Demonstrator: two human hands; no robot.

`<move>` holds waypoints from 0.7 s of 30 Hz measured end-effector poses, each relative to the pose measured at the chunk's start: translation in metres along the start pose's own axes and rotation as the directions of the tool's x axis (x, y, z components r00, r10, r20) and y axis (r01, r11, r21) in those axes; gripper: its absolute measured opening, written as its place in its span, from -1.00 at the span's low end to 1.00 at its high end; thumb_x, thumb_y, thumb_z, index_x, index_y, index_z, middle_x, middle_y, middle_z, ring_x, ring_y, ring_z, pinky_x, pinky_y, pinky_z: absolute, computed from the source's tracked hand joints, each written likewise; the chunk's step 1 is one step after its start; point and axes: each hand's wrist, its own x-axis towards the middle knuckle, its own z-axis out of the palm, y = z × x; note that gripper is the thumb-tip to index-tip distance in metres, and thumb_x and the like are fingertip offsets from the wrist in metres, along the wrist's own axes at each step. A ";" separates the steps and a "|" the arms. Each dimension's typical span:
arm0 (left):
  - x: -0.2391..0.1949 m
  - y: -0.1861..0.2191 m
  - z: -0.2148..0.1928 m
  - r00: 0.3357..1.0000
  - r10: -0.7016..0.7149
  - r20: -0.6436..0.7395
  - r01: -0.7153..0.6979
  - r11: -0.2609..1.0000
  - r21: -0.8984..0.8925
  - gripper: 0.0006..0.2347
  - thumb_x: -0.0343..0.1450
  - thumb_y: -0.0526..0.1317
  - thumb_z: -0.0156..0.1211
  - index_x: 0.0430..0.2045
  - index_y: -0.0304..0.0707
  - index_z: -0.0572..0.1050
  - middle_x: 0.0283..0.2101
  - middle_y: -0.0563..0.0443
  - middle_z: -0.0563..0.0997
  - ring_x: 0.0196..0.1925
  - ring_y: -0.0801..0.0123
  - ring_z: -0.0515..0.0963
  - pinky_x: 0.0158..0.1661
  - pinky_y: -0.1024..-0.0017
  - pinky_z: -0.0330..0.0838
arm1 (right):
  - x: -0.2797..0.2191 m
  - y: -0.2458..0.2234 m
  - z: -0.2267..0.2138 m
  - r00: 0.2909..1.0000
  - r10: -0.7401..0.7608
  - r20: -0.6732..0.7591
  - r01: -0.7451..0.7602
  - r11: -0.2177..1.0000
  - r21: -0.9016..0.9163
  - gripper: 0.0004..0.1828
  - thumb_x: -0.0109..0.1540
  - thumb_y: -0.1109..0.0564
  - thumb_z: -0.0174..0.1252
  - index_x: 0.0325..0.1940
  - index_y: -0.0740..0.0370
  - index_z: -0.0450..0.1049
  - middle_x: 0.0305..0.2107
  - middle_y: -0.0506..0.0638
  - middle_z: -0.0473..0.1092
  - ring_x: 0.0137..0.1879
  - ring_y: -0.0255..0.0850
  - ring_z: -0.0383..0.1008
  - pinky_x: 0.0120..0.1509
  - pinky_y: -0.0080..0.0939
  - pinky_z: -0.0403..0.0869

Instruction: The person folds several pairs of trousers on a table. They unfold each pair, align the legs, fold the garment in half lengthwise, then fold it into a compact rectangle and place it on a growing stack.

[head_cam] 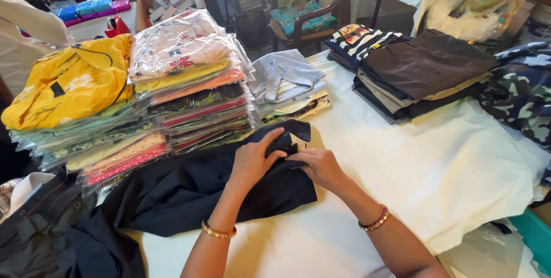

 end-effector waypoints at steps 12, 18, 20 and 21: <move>-0.013 0.029 -0.005 0.998 0.030 0.052 -0.032 0.999 0.028 -0.83 0.43 -0.14 0.15 -0.14 -0.02 0.53 -0.30 -0.01 0.67 -0.37 -0.02 0.63 -0.45 0.13 0.45 | -0.002 0.005 0.003 0.966 -0.024 -0.259 0.028 1.000 0.010 -0.70 -0.03 0.21 0.49 -0.34 0.17 0.50 -0.43 -0.03 0.52 -0.35 -0.08 0.53 -0.25 -0.20 0.49; -0.014 0.023 0.001 0.983 -0.013 0.182 0.010 1.000 0.018 -0.88 0.49 -0.14 0.05 -0.27 -0.14 0.48 -0.36 -0.06 0.61 -0.31 -0.04 0.62 -0.38 0.05 0.43 | 0.000 -0.001 0.004 0.957 0.140 -0.253 -0.114 0.987 0.115 -0.60 -0.03 0.17 0.52 -0.21 0.19 0.49 -0.47 -0.06 0.51 -0.41 -0.19 0.51 -0.28 -0.24 0.49; -0.016 0.022 0.007 0.981 -0.012 0.194 0.013 1.000 0.000 -0.86 0.51 -0.14 0.01 -0.28 -0.15 0.48 -0.35 -0.08 0.60 -0.31 -0.05 0.61 -0.37 0.04 0.43 | 0.002 -0.008 0.000 0.944 0.250 -0.215 -0.215 0.961 0.175 -0.51 -0.04 0.15 0.53 -0.11 0.21 0.49 -0.51 -0.07 0.49 -0.43 -0.21 0.50 -0.30 -0.24 0.48; -0.017 0.021 0.010 0.982 -0.001 0.190 -0.001 1.000 0.014 -0.84 0.52 -0.11 0.00 -0.29 -0.18 0.46 -0.34 -0.09 0.60 -0.31 -0.07 0.61 -0.36 0.03 0.43 | 0.003 -0.010 -0.003 0.951 0.221 -0.216 -0.191 0.970 0.151 -0.46 -0.05 0.19 0.51 -0.02 0.20 0.51 -0.52 -0.05 0.47 -0.43 -0.19 0.49 -0.29 -0.24 0.48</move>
